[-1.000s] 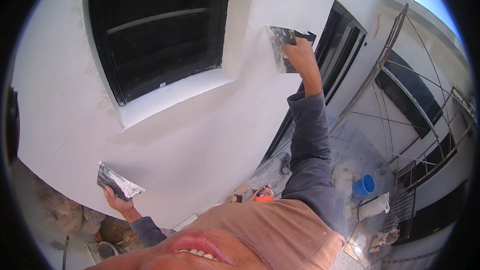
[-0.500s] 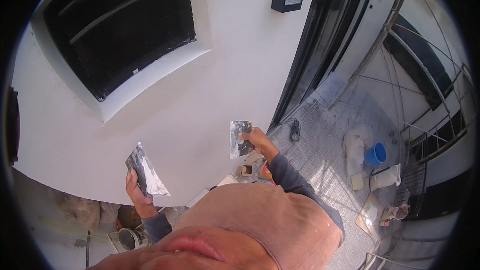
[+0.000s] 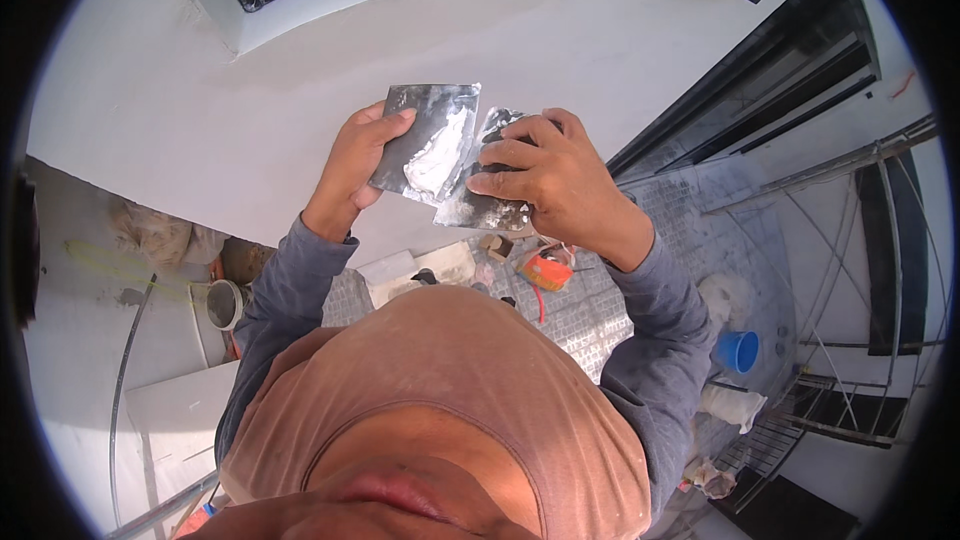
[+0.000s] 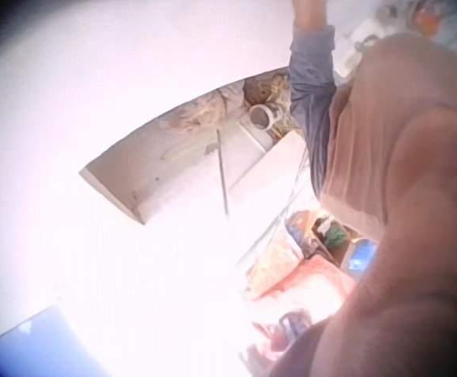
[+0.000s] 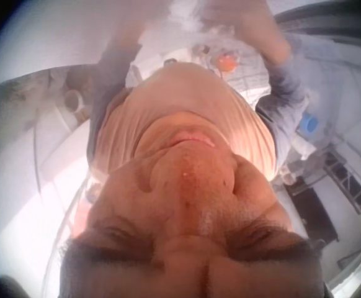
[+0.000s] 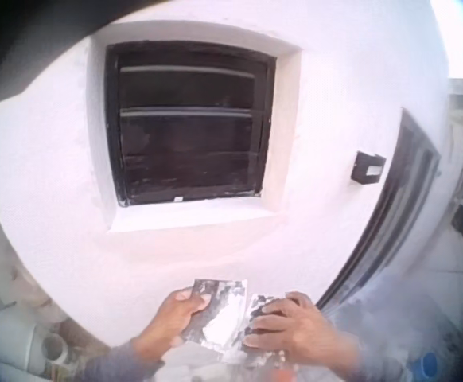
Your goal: The person applies white plaster to the exterior wall around a window frame using two metal trowels. They repeatedly transfer plaster from a larger trowel to a smaller one and smooth the surface around the window edges.
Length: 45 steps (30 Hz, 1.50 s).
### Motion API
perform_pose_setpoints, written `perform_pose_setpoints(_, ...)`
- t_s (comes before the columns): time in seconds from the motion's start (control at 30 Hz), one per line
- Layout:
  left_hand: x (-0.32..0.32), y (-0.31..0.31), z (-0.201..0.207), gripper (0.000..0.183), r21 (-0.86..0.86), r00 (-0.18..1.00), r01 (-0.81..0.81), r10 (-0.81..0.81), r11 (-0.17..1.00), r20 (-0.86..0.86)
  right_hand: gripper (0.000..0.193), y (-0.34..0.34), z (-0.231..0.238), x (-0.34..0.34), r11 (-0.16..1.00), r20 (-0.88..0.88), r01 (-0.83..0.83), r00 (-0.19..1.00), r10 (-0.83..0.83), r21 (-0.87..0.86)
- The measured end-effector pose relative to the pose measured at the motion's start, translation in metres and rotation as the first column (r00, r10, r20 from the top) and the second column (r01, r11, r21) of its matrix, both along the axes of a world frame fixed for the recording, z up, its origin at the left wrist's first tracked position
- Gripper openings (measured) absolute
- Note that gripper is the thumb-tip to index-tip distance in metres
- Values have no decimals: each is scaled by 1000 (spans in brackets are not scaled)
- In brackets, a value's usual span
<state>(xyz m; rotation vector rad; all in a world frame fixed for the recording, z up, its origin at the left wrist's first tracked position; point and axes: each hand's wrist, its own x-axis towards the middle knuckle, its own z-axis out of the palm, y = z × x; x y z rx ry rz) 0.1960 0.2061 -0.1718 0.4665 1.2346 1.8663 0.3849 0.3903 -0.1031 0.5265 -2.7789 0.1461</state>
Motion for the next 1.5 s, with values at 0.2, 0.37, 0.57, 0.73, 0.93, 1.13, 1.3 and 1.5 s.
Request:
perform_pose_setpoints(0.2,9,-5,-12,24,-66,1000,26,-26,997,3,44,1,4,-12,988,-46,-104,994,99,-112)
perform_pose_setpoints(0.37,-2,-28,-13,33,-11,983,-44,46,999,179,44,17,-5,-9,991,78,-90,992,98,-95)
perform_pose_setpoints(0.57,-41,-100,30,35,272,968,-184,126,945,216,26,81,-13,10,361,202,194,979,-14,-912)
perform_pose_setpoints(0.73,-105,-184,96,40,422,880,-311,426,852,-211,38,146,46,-9,899,-539,-71,820,-195,-432)
perform_pose_setpoints(0.93,-213,-239,190,36,691,519,-537,835,483,-180,64,213,151,-78,784,-757,340,609,237,519)
perform_pose_setpoints(1.13,-244,-246,219,36,753,523,-379,796,538,-305,66,229,191,-117,678,-708,336,589,391,654)
perform_pose_setpoints(1.3,-255,-252,195,37,795,289,-507,935,334,-208,66,249,192,-131,654,-687,324,588,427,684)
perform_pose_setpoints(1.5,-273,-262,173,40,807,-191,-352,807,475,-558,63,252,187,-125,722,-661,231,641,391,652)
